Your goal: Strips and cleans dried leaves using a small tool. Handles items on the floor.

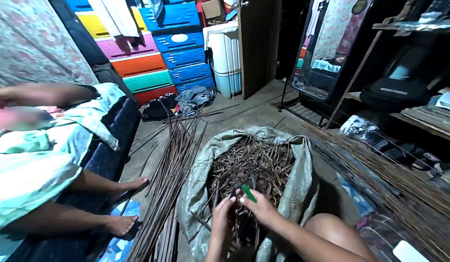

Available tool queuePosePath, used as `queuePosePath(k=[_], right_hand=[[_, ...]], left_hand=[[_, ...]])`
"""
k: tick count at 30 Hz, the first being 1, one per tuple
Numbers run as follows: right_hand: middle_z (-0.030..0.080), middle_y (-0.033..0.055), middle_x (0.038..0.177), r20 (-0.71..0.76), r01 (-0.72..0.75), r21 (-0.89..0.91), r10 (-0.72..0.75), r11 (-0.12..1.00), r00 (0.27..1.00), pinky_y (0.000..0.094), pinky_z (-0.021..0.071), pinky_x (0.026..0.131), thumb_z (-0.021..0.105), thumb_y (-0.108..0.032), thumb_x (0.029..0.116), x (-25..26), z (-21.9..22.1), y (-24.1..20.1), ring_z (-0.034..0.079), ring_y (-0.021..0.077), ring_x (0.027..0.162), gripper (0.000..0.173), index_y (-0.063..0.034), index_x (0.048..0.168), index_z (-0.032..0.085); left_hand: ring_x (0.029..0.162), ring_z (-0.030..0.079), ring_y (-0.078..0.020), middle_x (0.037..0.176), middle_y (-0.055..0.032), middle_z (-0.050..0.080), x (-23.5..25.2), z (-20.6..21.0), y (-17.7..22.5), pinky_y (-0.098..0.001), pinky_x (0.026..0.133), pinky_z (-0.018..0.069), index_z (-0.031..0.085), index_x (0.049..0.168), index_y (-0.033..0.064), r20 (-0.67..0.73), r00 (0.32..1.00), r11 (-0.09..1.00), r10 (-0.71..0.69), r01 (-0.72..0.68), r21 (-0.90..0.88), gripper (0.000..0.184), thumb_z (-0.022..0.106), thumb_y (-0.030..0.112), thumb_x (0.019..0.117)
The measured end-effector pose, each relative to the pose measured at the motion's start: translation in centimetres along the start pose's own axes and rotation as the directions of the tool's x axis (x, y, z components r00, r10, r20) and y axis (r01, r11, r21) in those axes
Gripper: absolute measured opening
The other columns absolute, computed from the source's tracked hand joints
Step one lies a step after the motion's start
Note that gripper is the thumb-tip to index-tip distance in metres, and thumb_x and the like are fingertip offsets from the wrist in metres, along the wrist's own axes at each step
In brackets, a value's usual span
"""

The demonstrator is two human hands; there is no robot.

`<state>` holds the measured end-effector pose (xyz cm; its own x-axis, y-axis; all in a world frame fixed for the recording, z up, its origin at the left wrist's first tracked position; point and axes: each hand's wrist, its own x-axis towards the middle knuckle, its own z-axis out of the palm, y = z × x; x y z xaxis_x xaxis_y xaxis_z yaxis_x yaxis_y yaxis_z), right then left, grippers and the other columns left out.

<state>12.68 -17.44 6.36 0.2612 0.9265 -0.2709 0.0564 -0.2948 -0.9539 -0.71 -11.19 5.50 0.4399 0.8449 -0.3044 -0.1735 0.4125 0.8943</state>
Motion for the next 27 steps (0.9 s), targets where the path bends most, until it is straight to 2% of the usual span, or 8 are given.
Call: queuePosePath(k=[2, 7, 13, 17, 19, 21, 25, 27], right_hand=[[0.064, 0.0122, 0.111, 0.015, -0.006, 0.056, 0.005, 0.998, 1.0, 0.0334, 0.0524, 0.083, 0.057, -0.021, 0.1047, -1.3, 1.0, -0.5, 0.061, 0.0155, 0.092, 0.038, 0.0016, 0.135, 0.056], [0.063, 0.0207, 0.126, -0.101, -0.024, 0.085, 0.033, 0.996, 0.994, 0.042, 0.0523, 0.097, 0.063, -0.015, 0.1009, -1.8, 2.2, 1.5, 0.064, 0.0252, 0.11, 0.045, 0.0032, 0.14, 0.052], [0.054, 0.0033, 0.083, 0.004, -0.119, 0.249, 0.122, 0.961, 0.993, 0.0263, 0.0449, 0.056, 0.059, -0.015, 0.1039, -0.3, 2.2, 2.0, 0.047, 0.0078, 0.058, 0.031, 0.001, 0.13, 0.054], [0.065, -0.0019, 0.078, 0.083, -0.119, 0.426, 0.093, 0.897, 0.992, 0.0184, 0.0413, 0.048, 0.057, -0.015, 0.1046, 0.2, 0.7, 1.5, 0.047, 0.001, 0.05, 0.017, -0.0037, 0.118, 0.06], [0.06, -0.002, 0.077, 0.069, -0.136, 0.477, 0.118, 0.869, 0.991, 0.0179, 0.0402, 0.047, 0.056, -0.013, 0.1058, 0.9, -0.6, 1.3, 0.043, 0.0015, 0.048, 0.017, -0.003, 0.118, 0.061], [0.054, -0.0031, 0.073, 0.009, -0.137, 0.504, 0.154, 0.853, 0.988, 0.0182, 0.0393, 0.046, 0.055, -0.012, 0.1059, 1.7, -1.8, 1.1, 0.04, 0.0022, 0.047, 0.016, -0.003, 0.117, 0.063], [0.051, -0.0029, 0.073, -0.128, -0.066, 0.505, 0.15, 0.861, 0.98, 0.0185, 0.0382, 0.045, 0.052, -0.01, 0.1071, 2.9, -3.4, 0.5, 0.038, 0.0028, 0.047, 0.017, -0.0013, 0.119, 0.062], [0.055, -0.0013, 0.079, -0.222, 0.03, 0.439, 0.076, 0.898, 0.972, 0.0189, 0.0388, 0.046, 0.05, -0.011, 0.108, 3.7, -3.4, 0.8, 0.04, 0.0024, 0.048, 0.023, -0.0016, 0.127, 0.06]], left_hand=[[0.08, 0.068, -0.0097, 0.098, -0.0061, 0.072, -0.2, 0.2, 0.0, -0.026, 0.072, 0.0563, 0.062, 0.125, -0.0029, 0.032, 0.999, 0.998, -0.04, 0.041, -0.045, 0.032, 0.042, 0.009, 0.1039], [0.085, 0.07, -0.0106, 0.101, -0.0057, 0.073, -0.1, 0.8, -0.4, -0.0274, 0.077, 0.0579, 0.056, 0.135, 0.0, 0.082, 0.991, 0.983, -0.109, 0.119, -0.137, 0.033, 0.04, 0.01, 0.1072], [0.087, 0.071, -0.0132, 0.102, -0.0051, 0.072, -0.3, 1.0, -0.4, -0.0307, 0.076, 0.0602, 0.055, 0.137, 0.0069, 0.084, 0.985, 0.959, -0.149, 0.164, -0.232, 0.033, 0.037, 0.014, 0.1099], [0.091, 0.074, -0.0209, 0.106, -0.0088, 0.075, 0.2, -0.2, 0.0, -0.0347, 0.071, 0.0616, 0.065, 0.123, 0.0099, 0.097, 0.992, 0.9, -0.083, 0.117, -0.419, 0.054, 0.023, 0.042, 0.1099], [0.098, 0.073, -0.0235, 0.109, -0.0079, 0.076, 0.1, -1.1, 0.6, -0.0388, 0.076, 0.061, 0.07, 0.115, 0.0138, 0.132, 0.988, 0.891, -0.077, 0.128, -0.435, 0.079, 0.01, 0.064, 0.1055], [0.096, 0.074, -0.0218, 0.111, -0.0069, 0.076, -0.4, -1.6, 1.6, -0.0361, 0.073, 0.0606, 0.072, 0.116, 0.0149, 0.169, 0.978, 0.936, -0.126, 0.174, -0.307, 0.087, 0.004, 0.069, 0.103], [0.072, 0.069, -0.0107, 0.115, -0.009, 0.071, -1.2, -1.6, 2.6, -0.0217, 0.052, 0.0535, 0.038, 0.155, 0.0124, 0.29, 0.921, 0.966, -0.259, 0.246, 0.083, 0.05, 0.027, 0.034, 0.1115], [0.049, 0.048, -0.0007, 0.085, -0.0011, 0.065, -1.2, -1.3, 2.1, -0.0148, 0.041, 0.0389, 0.054, 0.14, 0.0028, 0.253, 0.917, 0.945, -0.309, 0.267, 0.189, 0.036, 0.039, 0.016, 0.1097]])
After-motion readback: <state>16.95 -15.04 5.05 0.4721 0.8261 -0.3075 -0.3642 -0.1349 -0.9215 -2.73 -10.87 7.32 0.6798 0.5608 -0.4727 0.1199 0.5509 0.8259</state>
